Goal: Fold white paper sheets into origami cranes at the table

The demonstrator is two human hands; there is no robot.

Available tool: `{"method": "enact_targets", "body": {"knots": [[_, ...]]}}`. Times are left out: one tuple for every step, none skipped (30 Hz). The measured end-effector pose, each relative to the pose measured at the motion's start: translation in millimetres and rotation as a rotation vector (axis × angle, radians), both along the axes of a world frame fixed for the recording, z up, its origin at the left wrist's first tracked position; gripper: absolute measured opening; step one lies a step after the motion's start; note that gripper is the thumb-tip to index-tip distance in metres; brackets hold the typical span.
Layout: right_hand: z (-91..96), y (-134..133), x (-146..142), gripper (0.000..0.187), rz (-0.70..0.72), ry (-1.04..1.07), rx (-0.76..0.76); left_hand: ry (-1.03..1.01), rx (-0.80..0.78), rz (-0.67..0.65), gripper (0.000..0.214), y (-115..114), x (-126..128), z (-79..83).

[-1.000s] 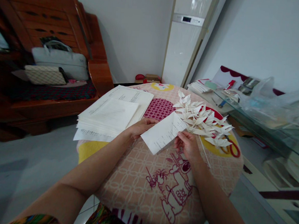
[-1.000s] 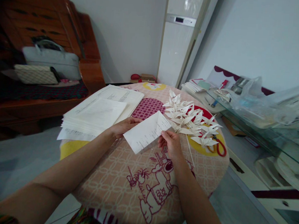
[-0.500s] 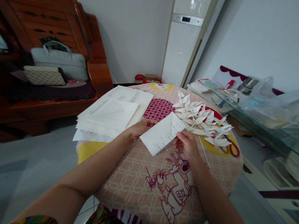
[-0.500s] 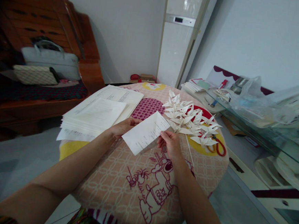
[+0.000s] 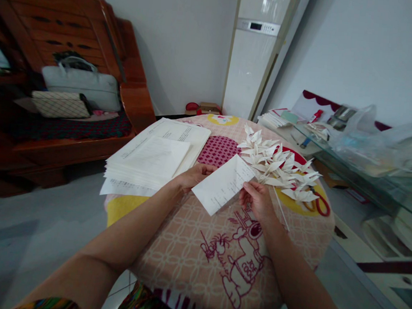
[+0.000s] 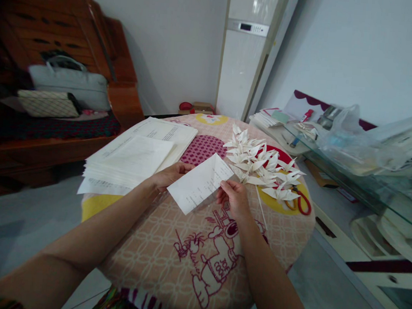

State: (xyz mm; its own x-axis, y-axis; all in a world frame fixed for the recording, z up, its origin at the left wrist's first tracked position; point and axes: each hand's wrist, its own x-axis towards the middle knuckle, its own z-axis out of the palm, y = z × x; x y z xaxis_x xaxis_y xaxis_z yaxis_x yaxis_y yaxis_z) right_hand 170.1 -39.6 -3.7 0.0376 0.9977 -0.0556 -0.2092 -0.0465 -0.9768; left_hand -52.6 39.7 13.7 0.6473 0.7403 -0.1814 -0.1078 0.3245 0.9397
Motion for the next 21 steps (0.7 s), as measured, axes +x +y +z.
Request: {"method": "enact_targets", "body": {"knots": [[0.2, 0, 0, 0.038, -0.002, 0.002, 0.001, 0.002, 0.001, 0.002, 0.047, 0, 0, 0.2], [0.4, 0, 0, 0.038, -0.003, 0.005, 0.002, 0.005, 0.002, 0.002, 0.048, 0, 0, 0.1], [0.6, 0, 0, 0.038, -0.003, 0.009, 0.002, 0.009, 0.003, 0.001, 0.049, 0, 0, -0.3], [0.9, 0, 0, 0.038, -0.003, 0.014, 0.002, 0.011, 0.005, 0.001, 0.049, 0, 0, -0.9], [1.0, 0, 0, 0.038, -0.003, 0.018, 0.003, 0.013, 0.01, 0.002, 0.05, 0, 0, -1.6], [1.0, 0, 0, 0.038, -0.005, 0.023, 0.003, 0.016, 0.017, 0.001, 0.05, 0, 0, -2.4], [1.0, 0, 0, 0.039, -0.006, 0.027, 0.002, 0.018, 0.028, 0.001, 0.049, 0, 0, -3.1], [0.9, 0, 1, 0.039, -0.011, 0.029, 0.003, 0.02, 0.047, 0.012, 0.049, 1, 0, -3.4], [0.7, -1, 1, 0.04, -0.024, 0.028, 0.005, 0.025, 0.08, 0.041, 0.048, 1, 1, -3.2], [0.5, -1, 1, 0.04, -0.038, 0.021, 0.007, 0.04, 0.136, 0.092, 0.045, 0, 1, -2.4], [0.3, -1, 0, 0.041, -0.05, 0.009, 0.009, 0.072, 0.22, 0.16, 0.041, 0, 1, -0.8], [0.2, -1, 0, 0.041, -0.059, -0.008, 0.011, 0.128, 0.333, 0.236, 0.034, -2, 2, 1.3], [0.1, -1, -2, 0.04, -0.06, -0.025, 0.01, 0.201, 0.468, 0.318, 0.027, -4, 3, 3.8], [0.0, -1, -4, 0.041, -0.056, -0.039, 0.006, 0.296, 0.613, 0.373, 0.021, -7, 4, 6.4], [0.1, -1, -6, 0.044, -0.049, -0.047, 0.002, 0.396, 0.748, 0.416, 0.018, -11, 5, 8.7], [0.2, -1, -9, 0.048, -0.043, -0.047, 0.001, 0.457, 0.85, 0.453, 0.019, -15, 7, 10.6], [0.4, -1, -12, 0.053, -0.04, -0.042, 0.006, 0.482, 0.921, 0.466, 0.023, -20, 10, 11.7], [0.6, -2, -15, 0.056, -0.038, -0.038, 0.016, 0.497, 0.973, 0.45, 0.026, -25, 13, 12.0], [0.9, -2, -18, 0.057, -0.042, -0.036, 0.03, 0.514, 1.012, 0.415, 0.03, -30, 16, 11.8], [1.0, -3, -21, 0.055, -0.054, -0.042, 0.047, 0.529, 1.037, 0.388, 0.034, -34, 19, 11.2], [0.8, -3, -23, 0.051, -0.072, -0.058, 0.069, 0.537, 1.057, 0.359, 0.036, -38, 21, 10.5]]}}
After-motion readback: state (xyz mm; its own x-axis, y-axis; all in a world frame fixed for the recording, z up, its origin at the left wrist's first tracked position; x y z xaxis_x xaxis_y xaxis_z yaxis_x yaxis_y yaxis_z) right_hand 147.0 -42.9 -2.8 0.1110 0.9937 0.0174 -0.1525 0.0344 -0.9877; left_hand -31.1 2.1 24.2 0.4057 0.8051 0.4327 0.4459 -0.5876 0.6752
